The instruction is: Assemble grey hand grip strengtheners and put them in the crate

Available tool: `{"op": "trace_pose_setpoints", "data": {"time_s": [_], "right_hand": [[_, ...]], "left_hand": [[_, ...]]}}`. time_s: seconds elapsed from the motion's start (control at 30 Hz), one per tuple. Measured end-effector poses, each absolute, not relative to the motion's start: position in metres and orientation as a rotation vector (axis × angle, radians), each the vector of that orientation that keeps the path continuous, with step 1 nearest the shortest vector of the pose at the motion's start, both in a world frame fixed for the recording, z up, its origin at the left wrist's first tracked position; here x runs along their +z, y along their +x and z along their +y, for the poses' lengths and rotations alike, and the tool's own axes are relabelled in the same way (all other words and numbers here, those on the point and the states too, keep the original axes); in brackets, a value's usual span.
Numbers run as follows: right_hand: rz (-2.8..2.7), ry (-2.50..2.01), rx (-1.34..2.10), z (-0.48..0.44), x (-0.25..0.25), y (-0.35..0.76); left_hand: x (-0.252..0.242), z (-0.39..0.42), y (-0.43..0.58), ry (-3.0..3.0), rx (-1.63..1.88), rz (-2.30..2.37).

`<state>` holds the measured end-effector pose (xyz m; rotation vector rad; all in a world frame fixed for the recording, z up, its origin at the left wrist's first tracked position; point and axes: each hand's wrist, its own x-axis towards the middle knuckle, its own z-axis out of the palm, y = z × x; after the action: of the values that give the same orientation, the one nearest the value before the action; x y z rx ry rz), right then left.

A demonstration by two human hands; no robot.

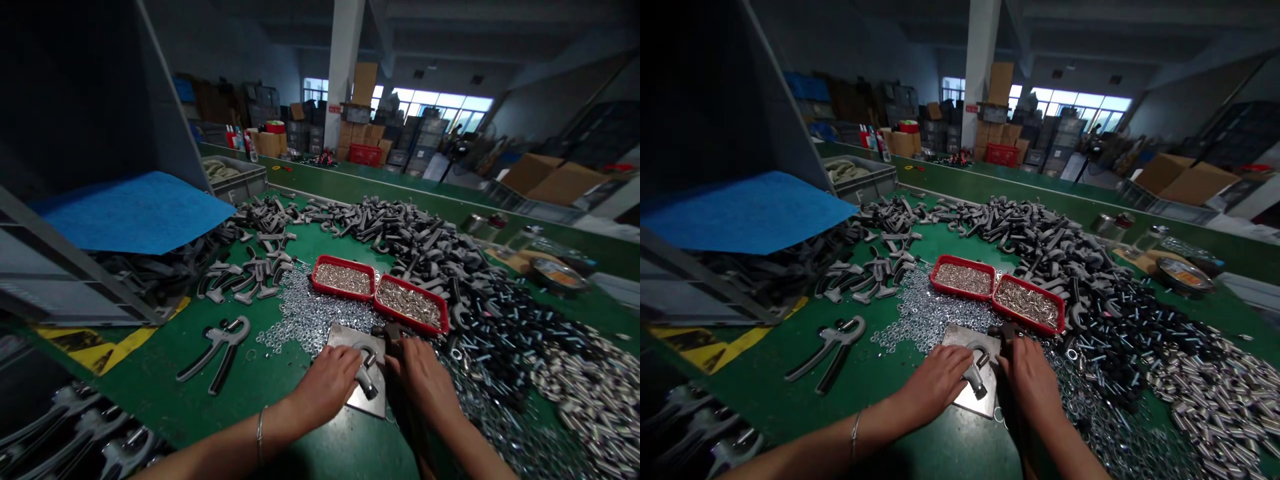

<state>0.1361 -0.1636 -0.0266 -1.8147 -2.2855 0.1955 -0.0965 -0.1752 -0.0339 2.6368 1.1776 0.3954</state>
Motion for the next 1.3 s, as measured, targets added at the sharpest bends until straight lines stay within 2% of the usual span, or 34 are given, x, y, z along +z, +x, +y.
{"op": "trace_pose_setpoints", "data": {"time_s": [0.13,0.23,0.37,0.5,0.7,0.87,1.0,1.1,1.2,1.3], "right_hand": [[-2.176,-2.055,0.262,-0.177,-0.035,0.153],[-2.133,-1.975,0.393,-0.182,-0.032,0.159],[-1.976,-1.8,0.753,-0.195,-0.017,0.164],[-2.04,-1.847,0.942,-0.21,-0.001,0.165],[-2.049,-1.813,0.974,-0.217,0.019,0.143],[-2.134,-1.824,1.083,-0.212,0.008,0.139],[-1.549,-1.784,1.435,-0.226,-0.005,0.155],[-1.053,-1.867,1.576,-0.245,-0.017,0.174],[-1.014,-1.944,1.487,-0.256,-0.029,0.206],[-1.452,-2.093,1.089,-0.247,-0.036,0.24]], "left_hand": [[-0.033,-0.175,-0.095,2.641,0.394,1.186],[-0.034,-0.174,-0.096,2.628,0.405,1.178],[-0.035,-0.174,-0.097,2.608,0.431,1.159],[-0.039,-0.175,-0.097,2.585,0.453,1.161],[-0.052,-0.182,-0.093,2.44,0.608,1.46],[-0.055,-0.186,-0.089,2.444,0.566,1.561],[-0.041,-0.179,-0.09,2.446,0.526,1.464],[-0.024,-0.165,-0.095,2.192,0.553,1.348],[-0.015,-0.149,-0.106,1.826,0.574,1.258],[-0.021,-0.145,-0.122,1.878,0.65,1.39]]}}
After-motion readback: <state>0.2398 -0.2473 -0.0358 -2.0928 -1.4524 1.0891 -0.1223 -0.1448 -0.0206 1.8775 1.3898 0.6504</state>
